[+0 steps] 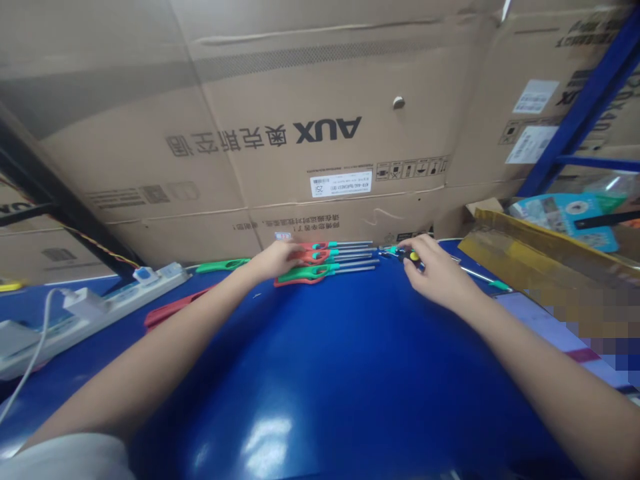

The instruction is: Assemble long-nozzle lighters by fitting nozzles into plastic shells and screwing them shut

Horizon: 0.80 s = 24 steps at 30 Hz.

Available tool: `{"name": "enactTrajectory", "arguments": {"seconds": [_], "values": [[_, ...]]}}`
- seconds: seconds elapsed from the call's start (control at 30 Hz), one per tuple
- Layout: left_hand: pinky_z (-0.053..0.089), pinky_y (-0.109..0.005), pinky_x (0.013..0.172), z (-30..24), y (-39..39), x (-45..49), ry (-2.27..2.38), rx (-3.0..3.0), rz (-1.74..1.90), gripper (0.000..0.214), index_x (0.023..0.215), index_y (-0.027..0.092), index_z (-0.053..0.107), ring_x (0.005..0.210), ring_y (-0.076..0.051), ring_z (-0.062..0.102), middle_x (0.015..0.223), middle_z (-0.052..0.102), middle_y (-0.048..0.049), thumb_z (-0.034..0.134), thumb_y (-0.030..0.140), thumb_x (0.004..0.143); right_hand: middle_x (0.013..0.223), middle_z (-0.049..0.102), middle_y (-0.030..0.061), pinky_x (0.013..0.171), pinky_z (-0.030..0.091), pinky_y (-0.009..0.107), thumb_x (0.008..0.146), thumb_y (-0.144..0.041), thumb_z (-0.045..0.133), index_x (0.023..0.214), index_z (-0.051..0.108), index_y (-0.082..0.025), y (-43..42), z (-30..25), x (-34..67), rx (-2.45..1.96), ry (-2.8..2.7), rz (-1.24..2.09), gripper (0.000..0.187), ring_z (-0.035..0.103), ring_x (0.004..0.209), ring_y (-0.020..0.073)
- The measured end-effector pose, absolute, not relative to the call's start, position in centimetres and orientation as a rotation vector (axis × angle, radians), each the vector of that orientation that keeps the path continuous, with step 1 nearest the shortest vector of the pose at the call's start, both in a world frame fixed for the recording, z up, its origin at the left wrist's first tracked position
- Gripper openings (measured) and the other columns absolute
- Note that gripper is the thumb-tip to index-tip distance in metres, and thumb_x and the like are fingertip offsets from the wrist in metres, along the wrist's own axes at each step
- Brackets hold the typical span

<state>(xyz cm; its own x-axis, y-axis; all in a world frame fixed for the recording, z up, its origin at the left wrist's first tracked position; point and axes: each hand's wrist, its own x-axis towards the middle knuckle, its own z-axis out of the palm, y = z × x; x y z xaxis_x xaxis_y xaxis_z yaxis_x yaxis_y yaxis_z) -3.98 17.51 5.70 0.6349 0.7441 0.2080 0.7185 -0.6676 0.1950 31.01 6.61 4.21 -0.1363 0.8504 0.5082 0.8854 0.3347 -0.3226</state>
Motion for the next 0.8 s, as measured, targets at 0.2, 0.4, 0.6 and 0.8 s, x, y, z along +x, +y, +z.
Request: {"name": "enactTrajectory", "arguments": {"seconds": [0.2,0.4,0.6,0.8], "values": [[0.052,-0.035,0.080,5.2,17.4,-4.2,1.220,2.800,0.442,0.032,0.113,0.018,0.071,0.088,-0.024,0.067,0.097,0.073,-0.0101,0.057,0.030,0.087,0.117,0.057,0.0105,0.075,0.053,0.034,0.085,-0.020,0.050,0.101,0.063,-0.020,7.0,3.2,31.8,-1.699,-2.163,-0.001,0.021,0.066,0.087,0.0214],[0.053,-0.037,0.084,4.9,17.1,-4.4,1.261,2.828,0.480,0.036,0.116,0.015,0.069,0.094,-0.027,0.066,0.102,0.070,-0.0130,0.058,0.029,0.085,0.122,0.057,0.0142,0.063,0.049,0.032,0.085,-0.017,0.049,0.120,0.063,-0.020,6.7,3.1,32.1,-1.959,-2.395,0.139,0.039,0.065,0.074,0.0195],[0.051,-0.039,0.093,5.7,15.7,-4.8,1.306,2.845,0.503,0.041,0.122,0.016,0.066,0.104,-0.027,0.064,0.115,0.066,-0.0145,0.054,0.040,0.091,0.125,0.056,0.0187,0.087,0.051,0.047,0.093,-0.029,0.047,0.121,0.065,-0.016,7.0,2.6,32.5,-1.910,-2.443,0.035,0.036,0.058,0.112,0.0356],[0.052,-0.037,0.091,6.8,14.9,-8.7,1.670,2.755,0.492,0.031,0.111,0.017,0.068,0.101,-0.027,0.065,0.109,0.070,-0.0116,0.054,0.037,0.091,0.125,0.058,0.0184,0.095,0.050,0.053,0.094,-0.033,0.049,0.110,0.069,-0.017,7.3,2.0,31.9,-1.631,-2.421,-0.193,0.030,0.054,0.120,0.0370]]}}
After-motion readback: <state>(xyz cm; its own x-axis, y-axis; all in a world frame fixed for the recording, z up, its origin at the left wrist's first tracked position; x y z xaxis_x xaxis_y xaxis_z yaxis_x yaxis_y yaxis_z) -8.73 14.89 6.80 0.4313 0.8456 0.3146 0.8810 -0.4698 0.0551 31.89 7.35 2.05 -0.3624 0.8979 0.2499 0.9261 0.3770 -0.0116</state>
